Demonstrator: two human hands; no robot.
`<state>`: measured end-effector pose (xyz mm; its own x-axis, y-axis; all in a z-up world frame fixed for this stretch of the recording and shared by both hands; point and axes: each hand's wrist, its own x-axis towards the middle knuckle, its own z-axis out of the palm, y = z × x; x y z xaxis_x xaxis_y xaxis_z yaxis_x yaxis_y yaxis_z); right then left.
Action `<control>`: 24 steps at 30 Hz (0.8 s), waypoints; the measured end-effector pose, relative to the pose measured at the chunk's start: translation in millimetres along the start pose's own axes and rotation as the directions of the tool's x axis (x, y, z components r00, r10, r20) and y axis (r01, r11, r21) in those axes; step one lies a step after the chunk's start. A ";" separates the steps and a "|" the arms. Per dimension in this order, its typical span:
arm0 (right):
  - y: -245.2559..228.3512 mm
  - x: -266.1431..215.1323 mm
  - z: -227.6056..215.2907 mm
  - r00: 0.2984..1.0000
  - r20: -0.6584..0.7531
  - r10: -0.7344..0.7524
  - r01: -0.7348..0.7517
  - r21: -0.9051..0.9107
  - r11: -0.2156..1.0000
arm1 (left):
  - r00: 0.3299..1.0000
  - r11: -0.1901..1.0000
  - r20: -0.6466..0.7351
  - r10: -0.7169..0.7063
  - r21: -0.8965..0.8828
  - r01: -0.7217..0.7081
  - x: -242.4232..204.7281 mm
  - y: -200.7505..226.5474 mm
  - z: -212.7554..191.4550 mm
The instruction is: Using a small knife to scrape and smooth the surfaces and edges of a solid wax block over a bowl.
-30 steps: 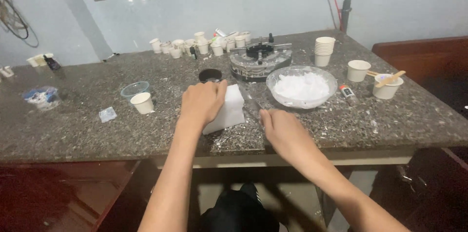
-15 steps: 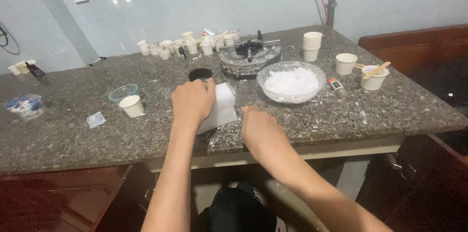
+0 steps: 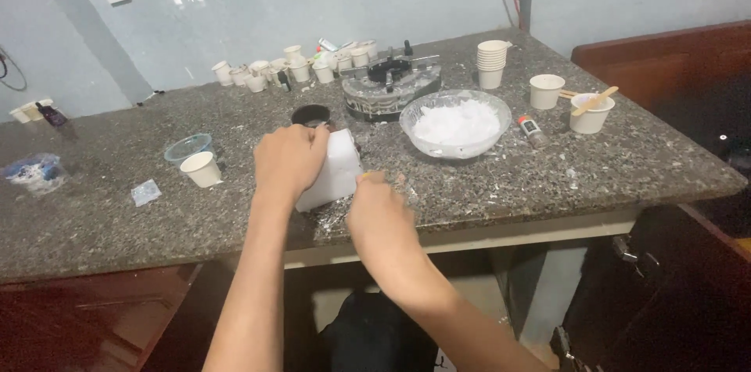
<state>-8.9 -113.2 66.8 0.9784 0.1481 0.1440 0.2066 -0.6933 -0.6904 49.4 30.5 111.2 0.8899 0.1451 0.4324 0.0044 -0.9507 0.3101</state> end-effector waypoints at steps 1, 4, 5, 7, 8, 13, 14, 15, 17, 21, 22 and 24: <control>2.5 3.5 5.0 1.000 -0.001 0.002 -0.002 0.003 1.000 | 1.000 1.000 0.002 0.002 0.002 -0.002 -0.3 0.1 -1.0; 7.7 11.5 16.5 0.997 -0.063 -0.043 0.041 -0.032 0.999 | 1.000 1.000 0.015 -0.001 -0.005 0.001 0.0 -0.8 -1.2; 7.8 12.6 17.6 0.996 -0.069 -0.052 0.051 -0.014 0.999 | 1.000 1.000 0.007 0.001 0.000 -0.001 1.1 -1.3 0.4; 9.3 17.5 21.1 0.995 -0.074 -0.059 0.060 0.006 0.998 | 1.000 1.000 0.001 0.004 0.005 -0.004 0.6 -0.4 0.4; 10.8 21.1 23.5 0.995 -0.082 -0.060 0.061 0.012 0.998 | 1.000 1.000 0.003 0.004 0.013 -0.004 -1.1 1.0 -1.1; 4.7 17.8 13.2 0.994 -0.083 -0.075 0.078 0.038 0.996 | 1.000 0.999 0.003 0.007 0.041 -0.007 -3.1 2.6 -2.8; 2.1 14.8 8.9 0.996 -0.057 -0.067 0.069 0.048 0.996 | 1.000 1.000 -0.010 0.009 0.030 -0.009 -2.5 1.3 -1.2; -0.5 11.8 4.1 0.998 -0.031 -0.057 0.058 0.059 0.997 | 1.000 1.000 -0.022 0.013 0.019 -0.012 -1.6 0.5 0.2; 0.2 5.5 2.8 0.998 -0.025 -0.056 0.057 0.052 0.997 | 1.000 1.000 -0.020 0.010 0.030 -0.010 -3.7 3.3 -2.7; 9.1 4.2 8.5 0.999 0.000 -0.038 0.038 0.055 0.998 | 1.000 0.999 -0.016 0.009 0.039 -0.008 -2.2 0.9 -1.4; 8.4 1.8 7.2 0.999 0.002 -0.037 0.036 0.054 0.998 | 1.000 0.999 -0.014 0.007 0.038 -0.007 -2.8 0.8 -1.2; 6.2 -1.7 3.4 1.000 0.020 -0.022 0.021 0.065 0.998 | 1.000 0.999 -0.011 0.015 0.034 -0.014 -2.5 1.4 -1.9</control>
<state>-9.3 -115.3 59.9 0.9733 0.1773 0.1456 0.2266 -0.6429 -0.7317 46.3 29.3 112.2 0.8848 0.1340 0.4462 0.0069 -0.9614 0.2751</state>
